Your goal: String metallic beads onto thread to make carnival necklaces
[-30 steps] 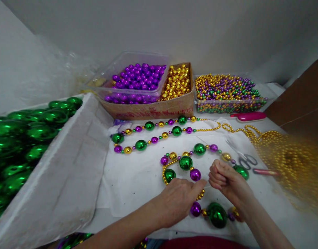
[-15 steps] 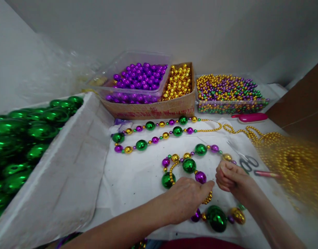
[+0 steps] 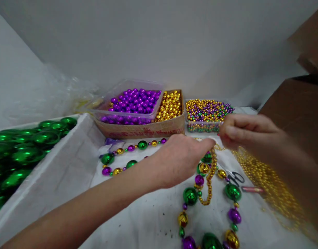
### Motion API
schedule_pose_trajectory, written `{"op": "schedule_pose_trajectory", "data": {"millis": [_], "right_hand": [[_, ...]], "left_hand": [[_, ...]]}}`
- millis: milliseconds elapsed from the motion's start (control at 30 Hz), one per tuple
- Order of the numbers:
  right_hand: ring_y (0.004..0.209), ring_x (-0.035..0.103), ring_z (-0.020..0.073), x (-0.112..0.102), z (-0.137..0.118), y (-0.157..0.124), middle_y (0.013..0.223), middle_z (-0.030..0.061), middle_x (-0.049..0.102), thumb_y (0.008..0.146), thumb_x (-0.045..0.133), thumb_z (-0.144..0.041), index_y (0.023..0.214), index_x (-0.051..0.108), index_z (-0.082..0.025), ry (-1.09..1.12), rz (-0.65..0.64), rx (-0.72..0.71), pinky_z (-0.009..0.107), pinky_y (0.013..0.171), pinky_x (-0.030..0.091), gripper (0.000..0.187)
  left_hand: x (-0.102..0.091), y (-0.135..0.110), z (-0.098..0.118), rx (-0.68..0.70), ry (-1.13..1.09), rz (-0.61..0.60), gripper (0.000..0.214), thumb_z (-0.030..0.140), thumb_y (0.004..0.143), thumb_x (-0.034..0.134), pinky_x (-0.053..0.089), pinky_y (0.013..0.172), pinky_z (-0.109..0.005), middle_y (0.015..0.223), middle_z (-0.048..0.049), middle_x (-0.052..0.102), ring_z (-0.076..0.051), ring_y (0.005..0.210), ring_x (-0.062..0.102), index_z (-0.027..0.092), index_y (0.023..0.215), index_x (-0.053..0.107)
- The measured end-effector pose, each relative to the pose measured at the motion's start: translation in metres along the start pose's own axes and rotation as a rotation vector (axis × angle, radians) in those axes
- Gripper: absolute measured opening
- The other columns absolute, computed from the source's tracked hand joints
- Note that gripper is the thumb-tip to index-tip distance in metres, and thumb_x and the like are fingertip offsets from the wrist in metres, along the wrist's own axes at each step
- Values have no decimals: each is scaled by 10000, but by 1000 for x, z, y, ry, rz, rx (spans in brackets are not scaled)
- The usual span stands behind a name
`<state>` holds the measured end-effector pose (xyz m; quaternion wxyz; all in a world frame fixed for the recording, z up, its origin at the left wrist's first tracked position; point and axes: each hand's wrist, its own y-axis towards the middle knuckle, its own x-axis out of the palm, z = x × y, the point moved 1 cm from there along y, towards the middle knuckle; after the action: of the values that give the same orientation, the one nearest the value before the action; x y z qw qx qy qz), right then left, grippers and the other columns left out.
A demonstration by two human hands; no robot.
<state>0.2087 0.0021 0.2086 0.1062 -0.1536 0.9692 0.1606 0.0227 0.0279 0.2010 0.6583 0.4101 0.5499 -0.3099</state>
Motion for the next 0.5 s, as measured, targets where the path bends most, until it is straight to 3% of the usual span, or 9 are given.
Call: {"op": "schedule_pose_trajectory", "data": {"millis": [133, 267, 367, 500], "right_hand": [[520, 382, 95, 8, 38, -7, 570, -29, 442, 891, 528, -367, 660, 519, -187, 167, -63, 63, 256, 473, 272, 293], [547, 395, 108, 18, 24, -12, 597, -18, 449, 899, 511, -367, 676, 534, -189, 142, -130, 61, 254, 489, 280, 286], [561, 412, 109, 29, 8, -19, 617, -14, 456, 904, 499, -357, 679, 544, -192, 95, -210, 37, 248, 488, 282, 282], [554, 394, 101, 40, 12, -25, 614, -24, 429, 926, 458, -315, 665, 499, -194, 0, -245, -24, 232, 477, 281, 291]], "left_hand": [[18, -18, 9, -47, -1, -83, 211, 107, 834, 413, 388, 523, -270, 653, -5, 572, -148, 533, 516, 182, 997, 525], [1, -34, 20, -166, -102, -118, 130, 187, 866, 413, 337, 481, -258, 578, 10, 525, -133, 473, 459, 192, 808, 530], [-14, -47, 22, -219, -363, -135, 223, 245, 889, 406, 319, 469, -233, 595, 15, 530, -118, 504, 467, 201, 719, 544], [-6, -56, 14, -306, -825, -285, 206, 222, 872, 399, 324, 452, -189, 595, 40, 503, -96, 529, 453, 193, 758, 568]]}}
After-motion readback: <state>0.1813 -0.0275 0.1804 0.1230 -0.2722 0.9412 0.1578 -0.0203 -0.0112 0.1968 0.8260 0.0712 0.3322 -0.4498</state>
